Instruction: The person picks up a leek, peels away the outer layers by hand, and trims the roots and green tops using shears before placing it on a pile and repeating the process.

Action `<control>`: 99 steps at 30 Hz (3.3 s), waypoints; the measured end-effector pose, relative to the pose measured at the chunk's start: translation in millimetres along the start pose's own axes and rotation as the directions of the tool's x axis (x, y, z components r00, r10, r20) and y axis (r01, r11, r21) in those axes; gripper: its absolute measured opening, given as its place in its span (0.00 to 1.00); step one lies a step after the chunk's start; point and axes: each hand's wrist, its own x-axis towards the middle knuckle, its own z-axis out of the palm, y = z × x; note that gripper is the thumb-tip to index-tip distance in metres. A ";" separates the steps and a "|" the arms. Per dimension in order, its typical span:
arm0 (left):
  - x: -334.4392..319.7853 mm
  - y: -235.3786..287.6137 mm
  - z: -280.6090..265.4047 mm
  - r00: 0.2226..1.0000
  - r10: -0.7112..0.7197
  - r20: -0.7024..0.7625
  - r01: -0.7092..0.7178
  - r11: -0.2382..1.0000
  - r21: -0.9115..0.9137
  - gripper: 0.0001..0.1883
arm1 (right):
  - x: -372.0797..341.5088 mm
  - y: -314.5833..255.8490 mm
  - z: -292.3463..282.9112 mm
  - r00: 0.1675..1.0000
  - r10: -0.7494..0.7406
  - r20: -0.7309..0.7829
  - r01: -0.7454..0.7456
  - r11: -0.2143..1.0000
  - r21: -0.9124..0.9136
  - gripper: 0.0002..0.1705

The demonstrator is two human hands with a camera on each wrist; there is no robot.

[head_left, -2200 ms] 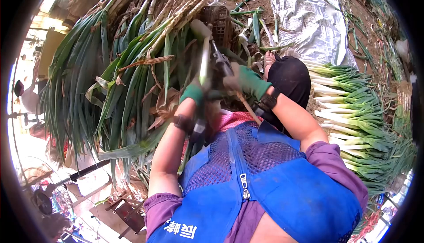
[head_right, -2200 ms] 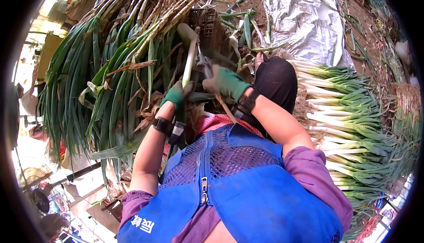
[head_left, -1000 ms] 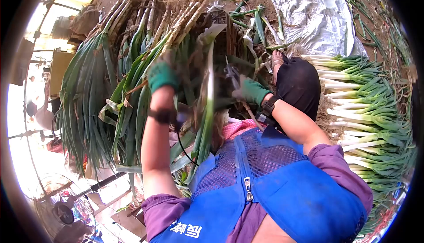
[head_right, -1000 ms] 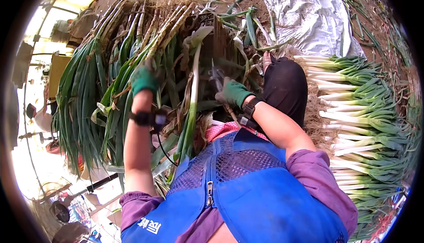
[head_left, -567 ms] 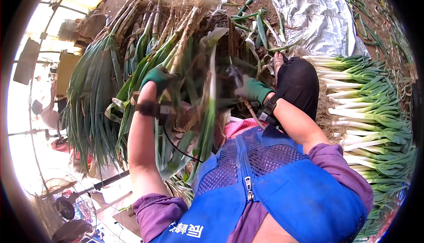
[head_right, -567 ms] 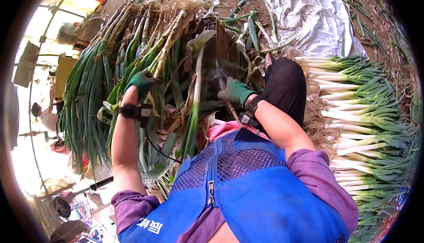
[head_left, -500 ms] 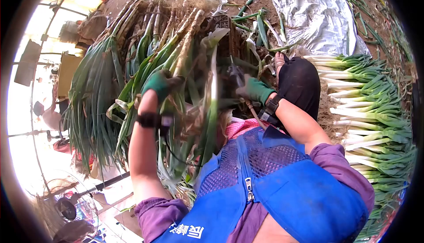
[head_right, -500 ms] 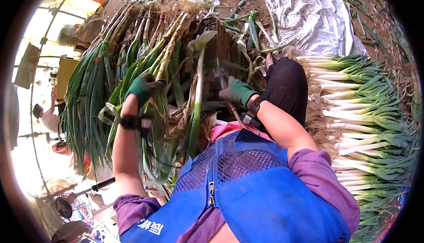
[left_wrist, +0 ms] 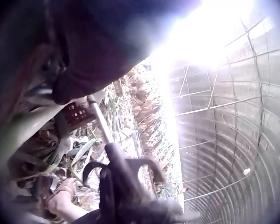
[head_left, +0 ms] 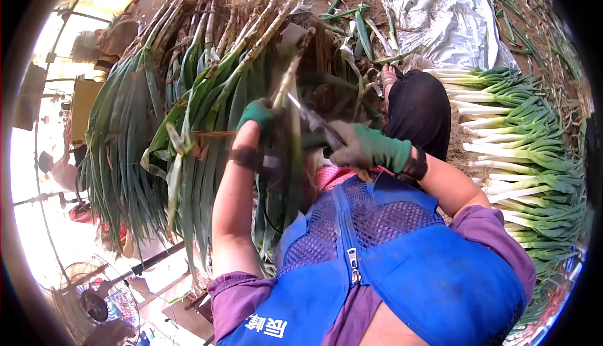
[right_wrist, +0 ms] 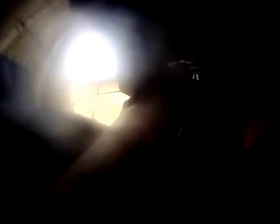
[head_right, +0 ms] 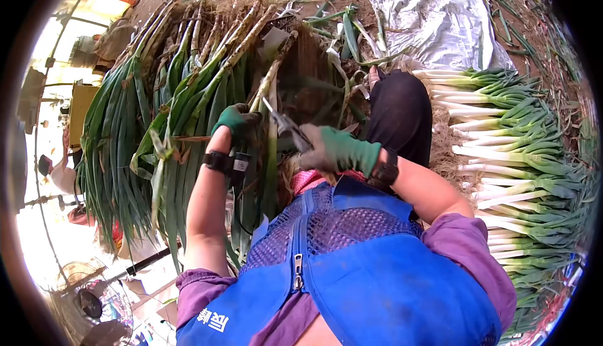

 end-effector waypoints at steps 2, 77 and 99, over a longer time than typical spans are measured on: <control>5.3 -12.6 -2.0 0.994 0.027 0.108 -0.018 0.996 -0.082 0.21 | -4.9 -0.1 4.4 0.999 0.053 0.014 -0.052 0.998 -0.042 0.27; -113.0 -9.2 5.9 1.000 -0.022 0.012 0.025 0.806 -0.592 0.15 | 50.8 5.1 -25.0 0.995 0.015 -0.099 -0.008 0.998 0.069 0.25; -120.8 32.4 39.5 0.994 -0.016 -0.107 0.045 0.961 0.273 0.29 | 23.1 -8.3 -11.5 0.990 0.102 -0.097 -0.099 0.995 0.030 0.32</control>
